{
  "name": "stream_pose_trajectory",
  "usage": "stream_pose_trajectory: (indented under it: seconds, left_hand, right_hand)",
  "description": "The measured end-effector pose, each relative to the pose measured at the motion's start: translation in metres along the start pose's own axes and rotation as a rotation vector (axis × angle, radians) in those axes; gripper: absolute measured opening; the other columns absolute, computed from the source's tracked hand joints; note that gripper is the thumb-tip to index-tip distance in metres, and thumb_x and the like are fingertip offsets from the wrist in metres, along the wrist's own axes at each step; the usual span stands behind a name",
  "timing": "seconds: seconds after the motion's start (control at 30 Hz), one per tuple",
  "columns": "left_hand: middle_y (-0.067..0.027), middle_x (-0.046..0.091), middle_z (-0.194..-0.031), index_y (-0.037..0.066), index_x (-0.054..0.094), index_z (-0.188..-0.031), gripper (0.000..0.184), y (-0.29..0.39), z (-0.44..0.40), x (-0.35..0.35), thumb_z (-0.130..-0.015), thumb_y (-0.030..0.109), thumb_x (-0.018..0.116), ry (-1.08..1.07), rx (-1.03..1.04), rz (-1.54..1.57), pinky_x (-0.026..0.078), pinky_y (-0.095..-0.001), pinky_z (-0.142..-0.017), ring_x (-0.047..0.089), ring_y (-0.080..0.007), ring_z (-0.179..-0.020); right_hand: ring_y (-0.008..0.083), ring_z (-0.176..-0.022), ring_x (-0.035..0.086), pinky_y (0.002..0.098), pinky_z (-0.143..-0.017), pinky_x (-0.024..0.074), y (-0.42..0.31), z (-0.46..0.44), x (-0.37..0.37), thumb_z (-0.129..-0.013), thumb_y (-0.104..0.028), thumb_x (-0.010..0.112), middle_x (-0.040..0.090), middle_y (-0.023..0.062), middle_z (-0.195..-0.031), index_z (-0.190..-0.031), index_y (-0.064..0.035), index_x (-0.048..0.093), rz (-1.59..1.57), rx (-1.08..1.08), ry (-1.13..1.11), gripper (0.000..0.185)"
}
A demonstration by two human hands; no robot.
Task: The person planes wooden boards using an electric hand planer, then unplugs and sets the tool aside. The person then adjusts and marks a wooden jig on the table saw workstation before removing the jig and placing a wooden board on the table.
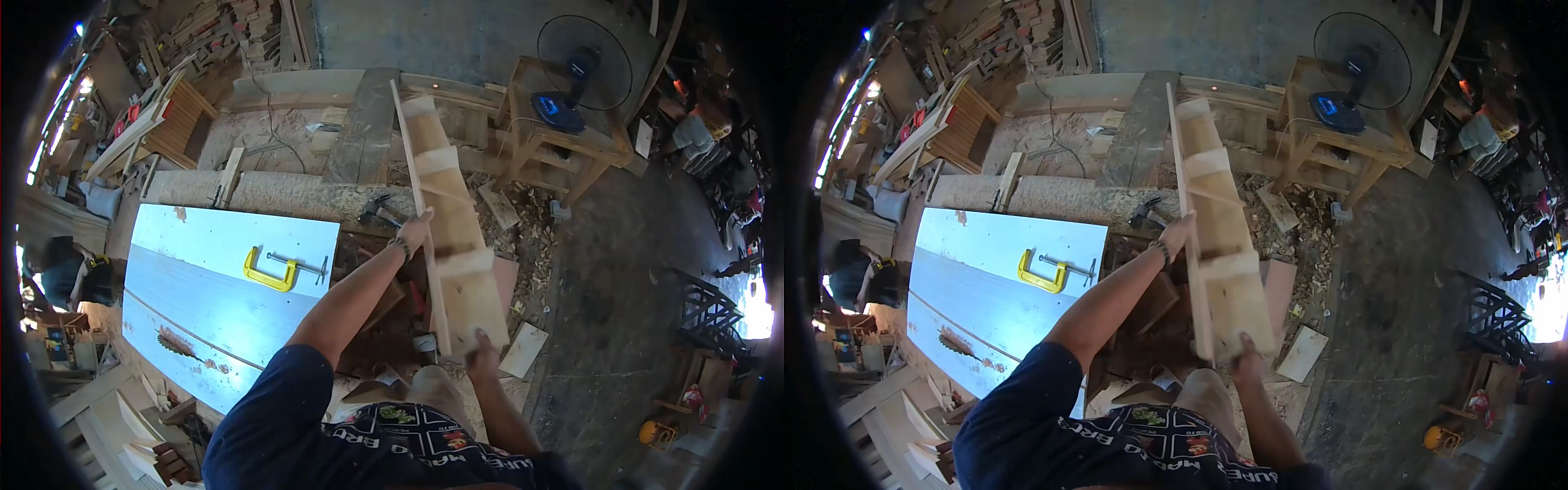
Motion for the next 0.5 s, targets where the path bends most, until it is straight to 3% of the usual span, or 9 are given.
stream_pose_trajectory:
  seconds: [0.03, 0.07, 0.1, 0.13, 0.17, 0.23, 0.3, 0.43, 0.5]
  left_hand:
    - [-0.0133, 0.061, -0.124, 0.006, 0.060, -0.123, 0.051, -0.010, 0.003, -0.006, -0.095, 0.048, 0.051, -0.059, 0.026, 0.093, 0.045, -0.0358, -0.095, 0.053, -0.0261, -0.121]
    - [-0.0119, 0.061, -0.123, 0.005, 0.056, -0.129, 0.057, -0.014, 0.008, -0.021, -0.096, 0.051, 0.049, -0.131, 0.193, -0.219, 0.046, -0.0365, -0.093, 0.054, -0.0242, -0.119]
    - [-0.0106, 0.061, -0.122, 0.005, 0.053, -0.134, 0.063, -0.020, 0.019, -0.028, -0.096, 0.055, 0.048, -0.202, 0.357, -0.532, 0.047, -0.0371, -0.092, 0.055, -0.0224, -0.117]
    - [-0.0115, 0.061, -0.122, 0.005, 0.050, -0.136, 0.065, -0.022, 0.051, -0.038, -0.095, 0.055, 0.050, -0.178, 0.100, -0.155, 0.048, -0.0359, -0.089, 0.058, -0.0210, -0.112]
    - [-0.0124, 0.062, -0.122, 0.005, 0.048, -0.138, 0.066, -0.016, 0.100, -0.042, -0.095, 0.054, 0.053, -0.143, -0.156, 0.222, 0.050, -0.0346, -0.086, 0.061, -0.0195, -0.107]
    - [-0.0118, 0.062, -0.122, 0.003, 0.046, -0.140, 0.066, -0.008, 0.158, -0.061, -0.096, 0.052, 0.052, -0.097, -0.198, 0.235, 0.048, -0.0330, -0.090, 0.060, -0.0183, -0.108]
    - [-0.0111, 0.063, -0.123, 0.001, 0.043, -0.141, 0.065, -0.033, 0.199, -0.082, -0.098, 0.049, 0.050, -0.055, -0.265, 0.251, 0.047, -0.0314, -0.093, 0.060, -0.0170, -0.109]
    - [-0.0120, 0.064, -0.120, -0.001, 0.041, -0.141, 0.061, -0.093, 0.268, -0.109, -0.096, 0.035, 0.061, -0.081, -0.188, 0.030, 0.048, -0.0304, -0.093, 0.061, -0.0176, -0.108]
    - [-0.0123, 0.064, -0.119, -0.002, 0.041, -0.141, 0.060, -0.118, 0.300, -0.113, -0.095, 0.029, 0.064, -0.065, -0.166, -0.046, 0.048, -0.0301, -0.094, 0.061, -0.0177, -0.110]
  right_hand:
    - [0.0246, -0.111, 0.058, 0.0394, -0.090, 0.0501, 0.008, -0.019, 0.011, -0.092, -0.020, 0.060, 0.057, 0.0070, -0.125, -0.132, -0.0074, 0.050, 0.049, 0.037, 0.027, 0.043]
    - [0.0240, -0.109, 0.059, 0.0394, -0.089, 0.0507, 0.013, -0.061, 0.010, -0.093, -0.020, 0.060, 0.059, 0.0068, -0.122, -0.131, -0.0077, 0.051, 0.394, -0.167, -0.066, 0.041]
    - [0.0251, -0.108, 0.060, 0.0410, -0.089, 0.0507, 0.026, -0.099, 0.018, -0.092, -0.020, 0.061, 0.060, 0.0073, -0.121, -0.131, -0.0086, 0.051, 0.525, -0.278, -0.148, 0.041]
    - [0.0262, -0.107, 0.061, 0.0426, -0.089, 0.0506, 0.039, -0.134, 0.024, -0.092, -0.020, 0.062, 0.060, 0.0079, -0.120, -0.131, -0.0096, 0.052, 0.643, -0.400, -0.219, 0.041]
    - [0.0262, -0.106, 0.061, 0.0427, -0.089, 0.0511, 0.039, -0.145, 0.060, -0.093, -0.019, 0.062, 0.061, 0.0081, -0.117, -0.129, -0.0094, 0.052, 0.427, -0.299, -0.217, 0.039]
    - [0.0235, -0.104, 0.062, 0.0396, -0.085, 0.0530, 0.028, -0.136, 0.153, -0.094, -0.018, 0.059, 0.062, 0.0075, -0.111, -0.124, -0.0073, 0.055, -0.129, 0.014, -0.112, 0.032]
    - [0.0242, -0.103, 0.063, 0.0412, -0.082, 0.0541, 0.037, -0.186, 0.163, -0.094, -0.017, 0.058, 0.062, 0.0077, -0.111, -0.121, -0.0071, 0.056, -0.057, -0.020, -0.075, 0.028]
    - [0.0247, -0.098, 0.064, 0.0424, -0.077, 0.0553, 0.021, -0.210, 0.162, -0.092, -0.015, 0.060, 0.064, 0.0084, -0.106, -0.117, -0.0071, 0.058, -0.029, -0.063, -0.106, 0.025]
    - [0.0244, -0.098, 0.064, 0.0419, -0.078, 0.0548, -0.004, -0.227, 0.134, -0.092, -0.015, 0.060, 0.064, 0.0093, -0.106, -0.117, -0.0074, 0.058, 0.120, -0.111, 0.067, 0.026]
Point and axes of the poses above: each hand's wrist, its own z-axis away from the middle knuckle, its own x-axis out of the palm, y = z × x, the point moved 9 cm from there along -z, towards the middle knuckle
